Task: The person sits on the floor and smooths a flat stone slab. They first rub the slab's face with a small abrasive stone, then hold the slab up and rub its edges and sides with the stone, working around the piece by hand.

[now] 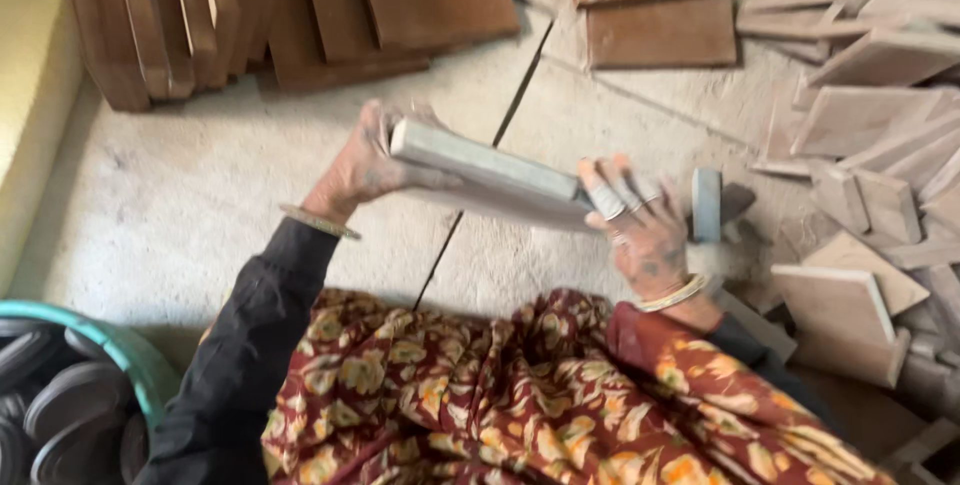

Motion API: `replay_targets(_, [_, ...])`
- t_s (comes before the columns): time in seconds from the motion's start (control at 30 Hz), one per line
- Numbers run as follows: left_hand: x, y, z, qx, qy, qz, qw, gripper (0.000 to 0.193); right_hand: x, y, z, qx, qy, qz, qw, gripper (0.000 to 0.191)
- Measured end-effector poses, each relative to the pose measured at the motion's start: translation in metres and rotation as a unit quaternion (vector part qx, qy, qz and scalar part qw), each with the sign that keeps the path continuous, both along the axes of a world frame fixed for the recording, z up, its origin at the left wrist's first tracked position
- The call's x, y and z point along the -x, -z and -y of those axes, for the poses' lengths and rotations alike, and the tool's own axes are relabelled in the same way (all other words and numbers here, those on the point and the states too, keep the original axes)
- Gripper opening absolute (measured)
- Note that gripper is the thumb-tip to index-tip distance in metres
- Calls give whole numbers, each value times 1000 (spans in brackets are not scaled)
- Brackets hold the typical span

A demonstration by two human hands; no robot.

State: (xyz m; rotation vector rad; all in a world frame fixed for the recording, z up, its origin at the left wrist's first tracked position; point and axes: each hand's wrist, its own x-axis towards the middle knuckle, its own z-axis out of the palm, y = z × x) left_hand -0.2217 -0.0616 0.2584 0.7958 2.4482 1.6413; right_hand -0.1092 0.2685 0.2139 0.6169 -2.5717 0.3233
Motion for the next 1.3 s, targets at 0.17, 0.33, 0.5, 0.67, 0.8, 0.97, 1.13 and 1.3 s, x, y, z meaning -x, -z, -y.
replay_targets(0.17, [7,7,-10,-29,-14,50,998,63,1,-3,10,124,-8,-14,992,20])
replay_targets(0.33, [6,-1,-40,162,32,-23,986,51,12,16,37,108,-43,-20,993,37])
replay_targets(0.5, [-6,-9,-2,-10,35,107,994,50,2,40,-9,48,1,-76,996,31])
replay_targets(0.67, [-13,2,17,-42,-12,96,994,57,-17,41,-39,162,70,42,983,33])
replay_targets(0.8, [-9,2,-9,-37,-42,31,998,67,-2,37,3,211,-32,-59,975,32])
replay_targets(0.97, [-16,-7,-27,0,33,32,999,43,-3,42,15,196,-19,-19,980,23])
replay_targets(1.13, [-14,-3,9,-32,-11,81,996,38,-15,55,-56,146,35,2,989,33])
replay_targets(1.3, [-17,7,16,-33,-42,80,995,46,-12,41,-32,255,151,152,943,29])
